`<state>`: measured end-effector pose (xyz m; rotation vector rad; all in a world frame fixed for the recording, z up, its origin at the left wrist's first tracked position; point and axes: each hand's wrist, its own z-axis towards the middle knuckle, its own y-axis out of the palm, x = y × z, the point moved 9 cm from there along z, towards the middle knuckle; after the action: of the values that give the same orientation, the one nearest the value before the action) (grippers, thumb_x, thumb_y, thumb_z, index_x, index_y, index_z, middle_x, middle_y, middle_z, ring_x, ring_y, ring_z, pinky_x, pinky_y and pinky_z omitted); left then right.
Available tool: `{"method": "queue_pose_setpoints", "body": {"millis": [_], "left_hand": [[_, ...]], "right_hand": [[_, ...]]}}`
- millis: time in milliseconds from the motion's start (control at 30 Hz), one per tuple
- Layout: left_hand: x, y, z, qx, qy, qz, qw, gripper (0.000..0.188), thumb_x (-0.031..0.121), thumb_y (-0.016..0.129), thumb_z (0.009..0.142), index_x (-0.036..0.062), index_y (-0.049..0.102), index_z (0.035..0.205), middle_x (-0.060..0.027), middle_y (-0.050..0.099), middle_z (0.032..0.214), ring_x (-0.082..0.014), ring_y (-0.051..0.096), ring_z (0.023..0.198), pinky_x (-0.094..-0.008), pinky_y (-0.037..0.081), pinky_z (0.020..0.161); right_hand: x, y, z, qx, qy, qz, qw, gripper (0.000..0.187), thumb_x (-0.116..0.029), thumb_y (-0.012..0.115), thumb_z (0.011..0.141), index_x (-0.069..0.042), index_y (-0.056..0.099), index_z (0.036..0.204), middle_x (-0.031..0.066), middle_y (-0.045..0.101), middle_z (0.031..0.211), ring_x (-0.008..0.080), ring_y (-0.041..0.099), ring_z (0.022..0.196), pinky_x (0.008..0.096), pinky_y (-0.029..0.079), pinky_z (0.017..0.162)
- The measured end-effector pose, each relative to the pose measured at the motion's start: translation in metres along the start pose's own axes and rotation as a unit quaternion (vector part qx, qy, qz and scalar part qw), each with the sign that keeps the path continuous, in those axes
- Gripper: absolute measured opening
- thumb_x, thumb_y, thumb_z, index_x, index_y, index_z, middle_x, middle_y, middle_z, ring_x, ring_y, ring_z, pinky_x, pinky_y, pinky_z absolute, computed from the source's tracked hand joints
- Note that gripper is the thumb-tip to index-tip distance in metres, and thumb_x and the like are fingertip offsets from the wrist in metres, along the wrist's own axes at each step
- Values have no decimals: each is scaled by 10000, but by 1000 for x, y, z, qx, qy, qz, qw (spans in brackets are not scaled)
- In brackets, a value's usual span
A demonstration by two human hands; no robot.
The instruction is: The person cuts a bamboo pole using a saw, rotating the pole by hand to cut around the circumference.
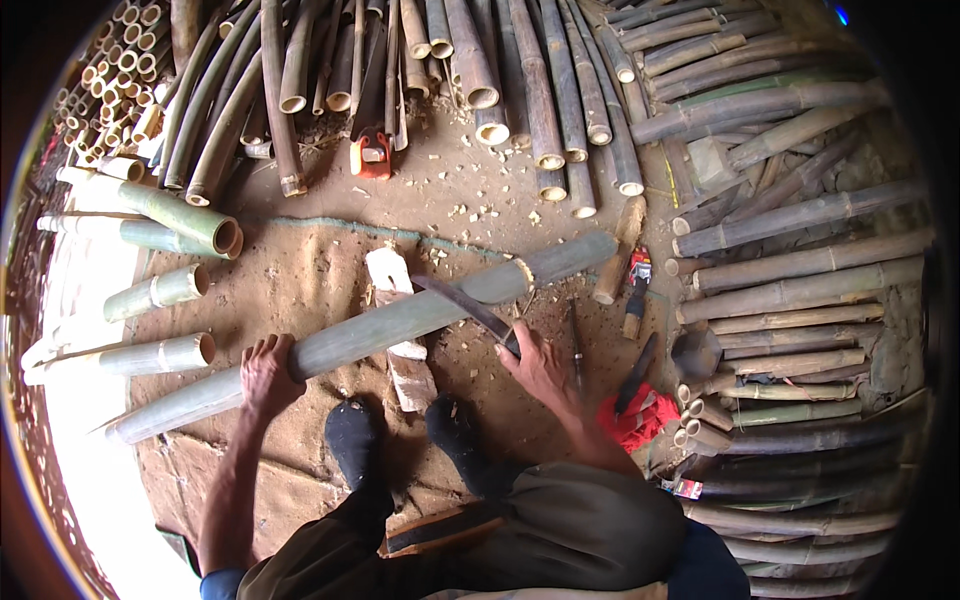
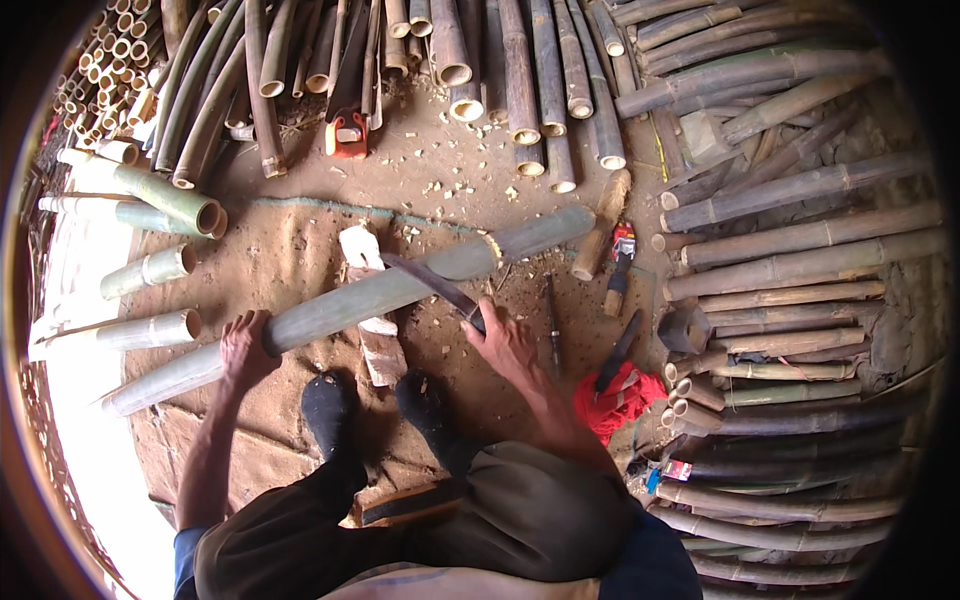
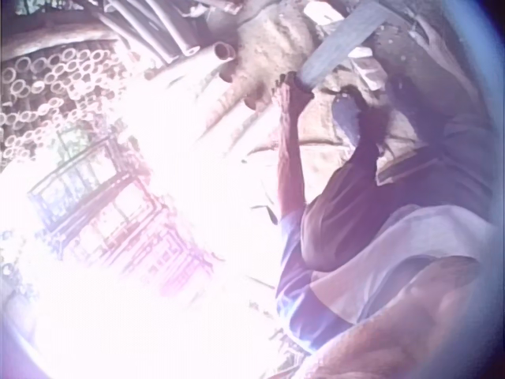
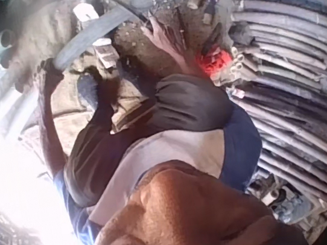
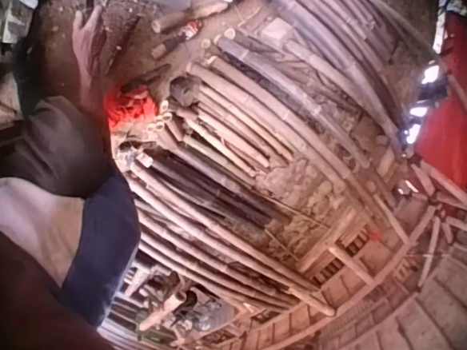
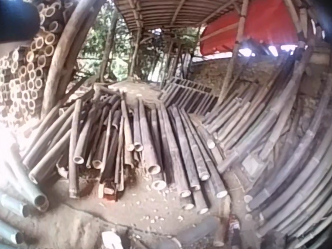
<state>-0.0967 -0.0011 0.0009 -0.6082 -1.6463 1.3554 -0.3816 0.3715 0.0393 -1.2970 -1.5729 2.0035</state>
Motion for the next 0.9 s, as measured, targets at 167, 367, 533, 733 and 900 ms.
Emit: {"method": "queue_pose_setpoints", "body": {"millis": [167,367,533,733,900], "left_hand": [[12,-6,-8,102,16,34,994,191,111,688,868,82,646,1052,-168,690,960,-386,673,963,-521,491,902],[-1,-3,4,-3,4,-19,1000,276,76,732,770,76,662,1037,-152,718,965,-389,697,933,-516,512,888],[-3,-9,6,-43,-31,-38,998,324,98,777,707,100,678,1016,-147,731,954,-395,717,968,-511,539,903],[7,-6,11,-65,-29,-27,997,344,114,801,690,101,681,1013,-138,737,965,-397,724,977,-522,567,876],[-5,3,8,-76,-29,-16,997,450,129,840,626,113,691,1050,-110,752,1024,-382,730,1021,-515,590,854]], "right_hand": [[71,-19,25,112,179,39,977,353,-376,620,1096,-30,606,1164,249,735,887,464,735,771,571,549,657],[35,0,19,53,0,-50,997,424,-382,706,1041,-47,573,1264,256,731,894,476,733,789,585,559,680],[11,26,11,28,35,27,999,436,-406,694,1048,-55,564,1271,250,735,886,467,740,805,571,566,684],[56,-21,14,170,135,12,976,365,-401,621,1093,-47,586,1178,257,749,877,483,731,774,581,554,657],[14,4,13,-5,-32,-33,999,402,-396,607,1095,-6,589,1188,279,744,930,500,725,819,564,551,706]]}}
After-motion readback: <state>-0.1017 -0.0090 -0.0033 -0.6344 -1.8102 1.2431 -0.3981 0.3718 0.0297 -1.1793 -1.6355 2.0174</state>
